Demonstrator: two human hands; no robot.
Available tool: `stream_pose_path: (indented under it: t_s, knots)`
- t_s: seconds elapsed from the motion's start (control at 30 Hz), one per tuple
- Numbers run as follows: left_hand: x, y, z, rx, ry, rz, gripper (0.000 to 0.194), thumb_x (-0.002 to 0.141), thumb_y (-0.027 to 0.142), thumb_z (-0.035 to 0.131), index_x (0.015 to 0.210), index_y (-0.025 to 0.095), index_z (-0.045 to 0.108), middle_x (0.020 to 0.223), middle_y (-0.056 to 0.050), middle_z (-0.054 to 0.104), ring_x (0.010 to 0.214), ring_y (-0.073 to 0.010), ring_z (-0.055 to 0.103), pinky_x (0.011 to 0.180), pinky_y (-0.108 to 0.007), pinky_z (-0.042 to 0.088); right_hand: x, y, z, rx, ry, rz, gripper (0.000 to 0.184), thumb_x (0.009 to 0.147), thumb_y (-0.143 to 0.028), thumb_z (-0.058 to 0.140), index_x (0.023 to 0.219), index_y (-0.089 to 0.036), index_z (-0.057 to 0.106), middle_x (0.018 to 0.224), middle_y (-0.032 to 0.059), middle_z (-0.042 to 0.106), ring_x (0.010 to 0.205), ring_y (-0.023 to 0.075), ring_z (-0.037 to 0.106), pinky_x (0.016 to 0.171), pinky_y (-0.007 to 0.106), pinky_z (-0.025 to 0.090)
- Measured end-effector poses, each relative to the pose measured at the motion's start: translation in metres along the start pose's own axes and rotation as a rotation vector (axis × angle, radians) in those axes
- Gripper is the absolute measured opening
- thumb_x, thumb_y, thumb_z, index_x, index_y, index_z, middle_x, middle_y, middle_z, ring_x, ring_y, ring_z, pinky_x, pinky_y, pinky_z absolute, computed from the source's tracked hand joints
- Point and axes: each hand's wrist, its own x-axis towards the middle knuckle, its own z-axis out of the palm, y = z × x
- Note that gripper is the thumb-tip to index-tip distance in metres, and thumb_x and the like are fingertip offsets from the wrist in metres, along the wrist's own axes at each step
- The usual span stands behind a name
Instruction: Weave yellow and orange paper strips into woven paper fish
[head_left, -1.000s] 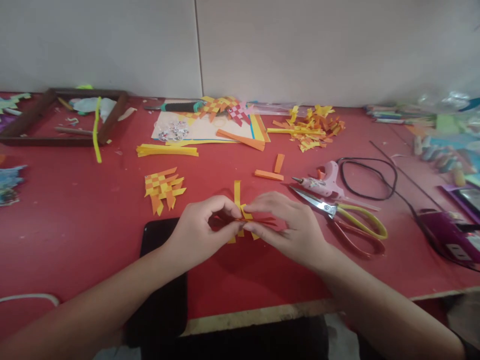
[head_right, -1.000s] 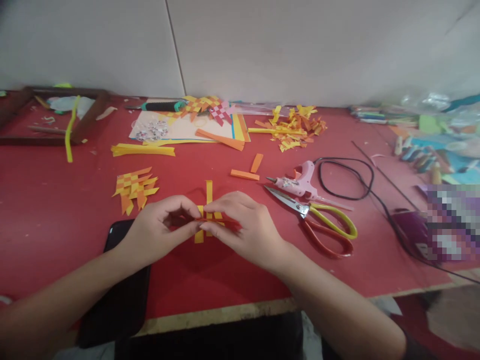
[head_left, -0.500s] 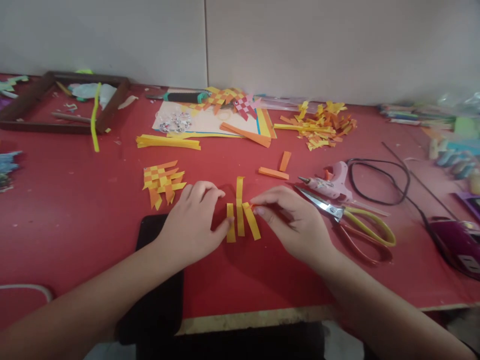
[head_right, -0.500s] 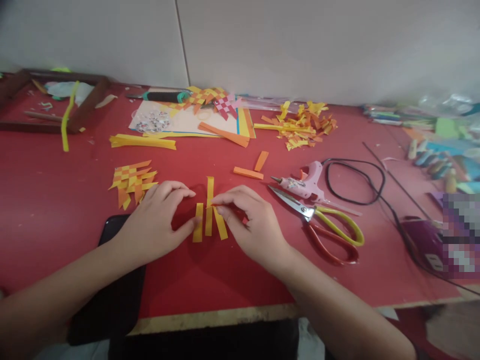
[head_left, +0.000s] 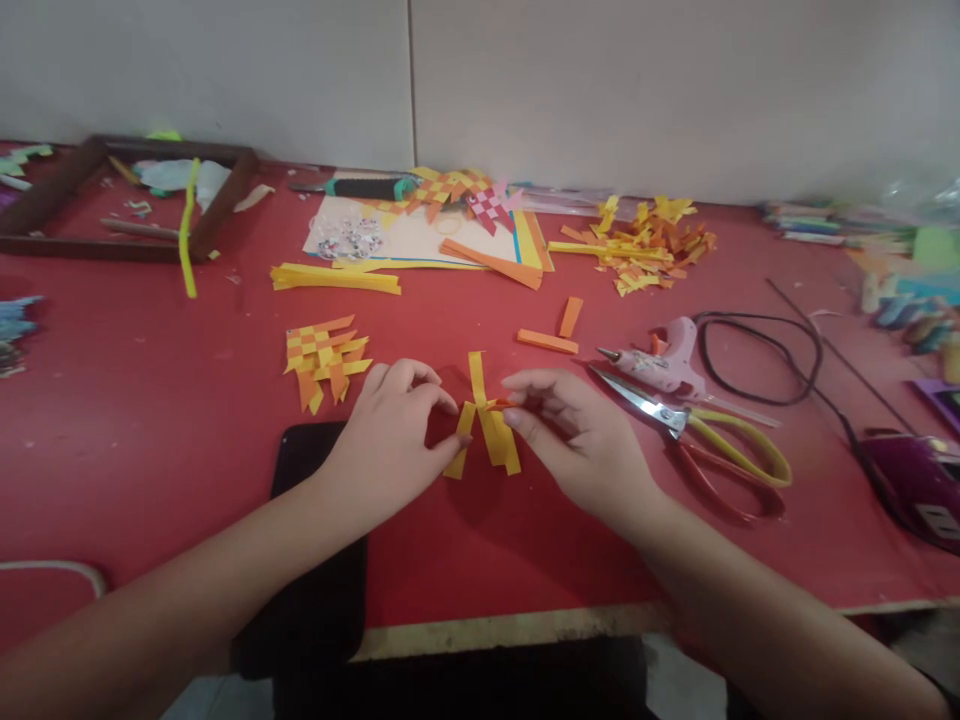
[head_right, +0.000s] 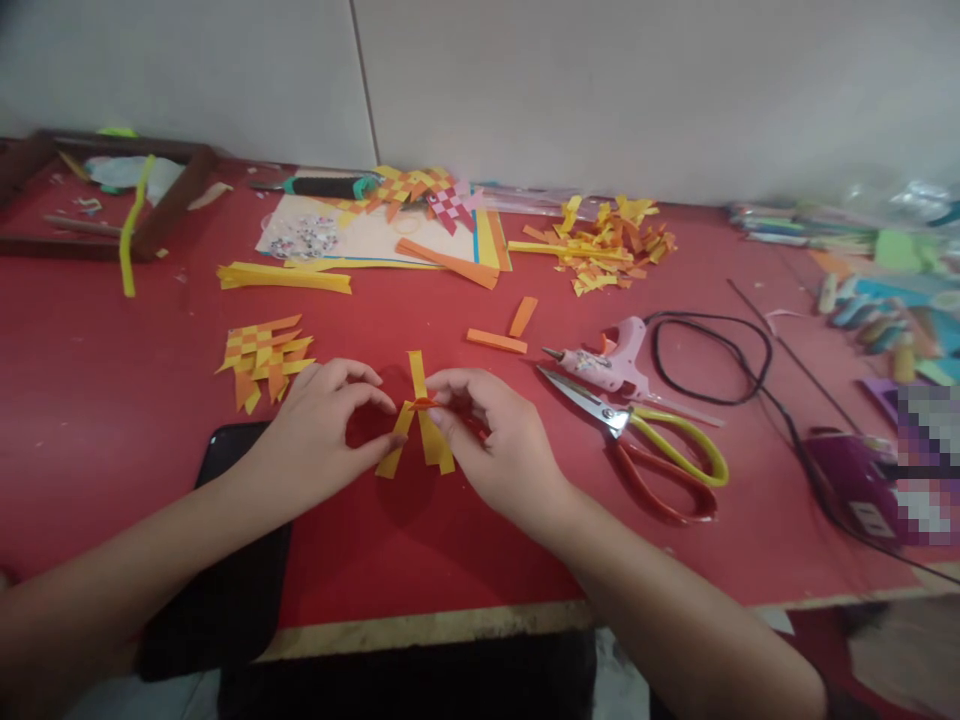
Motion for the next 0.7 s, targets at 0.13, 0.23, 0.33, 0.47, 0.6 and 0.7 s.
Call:
stream_pose_path:
  t_s: [0.13,0.23,0.33,0.47,0.6,0.7]
  knots:
    - [-0.005,0.003,-0.001,0.046,0.001,-0.003,0.013,0.083,0.029,0.069,0.086,0.017,0.073,0.109,-0.012,0.058,0.104,-0.0315,0.052,0.096,-0.053,0.047,0.0,0.003,0.0,0.017,0.011,0.014,0.019,0.092,-0.02,0.063,0.11,-0.024,0.065,0.099,0.0023,0.07,0.094,0.0146,0.071,0.086,0.028,0.059]
    - [-0.007,0.003,0.001,0.049,0.012,0.002,0.011,0.084,0.026,0.066,0.084,0.017,0.072,0.108,-0.011,0.059,0.103,-0.0308,0.052,0.095,-0.052,0.048,0.0,0.003,-0.001,-0.02,0.011,0.004,0.018,0.092,-0.02,0.062,0.11,-0.024,0.066,0.099,0.0029,0.071,0.094,0.0156,0.071,0.086,0.029,0.059]
    - [-0.008,0.002,0.002,0.0,0.025,0.013,0.01,0.084,0.026,0.064,0.081,0.018,0.069,0.105,-0.011,0.06,0.101,-0.03,0.054,0.093,-0.052,0.049,0.001,0.001,-0.002,-0.076,0.014,-0.016,0.017,0.092,-0.021,0.062,0.108,-0.023,0.067,0.098,0.0037,0.071,0.092,0.0166,0.071,0.083,0.031,0.059]
    - [-0.006,0.005,-0.005,-0.298,0.068,0.0,0.012,0.083,0.031,0.065,0.08,0.02,0.062,0.11,-0.01,0.064,0.102,-0.0279,0.059,0.093,-0.049,0.05,0.004,-0.007,-0.003,-0.093,0.024,-0.035,0.011,0.091,-0.021,0.062,0.098,-0.022,0.07,0.093,0.0037,0.072,0.085,0.0155,0.07,0.072,0.027,0.059]
    - [-0.003,0.008,-0.012,-0.85,-0.074,-0.164,0.025,0.081,0.035,0.072,0.075,0.021,0.053,0.083,-0.001,0.067,0.072,-0.015,0.063,0.068,-0.03,0.054,0.006,-0.011,-0.004,0.104,0.055,0.021,0.008,0.088,-0.02,0.066,0.095,-0.021,0.071,0.088,0.0025,0.073,0.08,0.0139,0.071,0.073,0.027,0.061]
    - [-0.001,0.009,-0.012,-1.075,-0.104,-0.274,0.03,0.076,0.033,0.08,0.079,0.02,0.053,0.072,0.004,0.062,0.063,-0.0106,0.06,0.06,-0.023,0.052,0.005,-0.012,-0.005,0.265,0.034,0.069,0.014,0.088,-0.02,0.069,0.101,-0.021,0.073,0.083,0.0,0.071,0.075,0.0121,0.072,0.072,0.026,0.062]
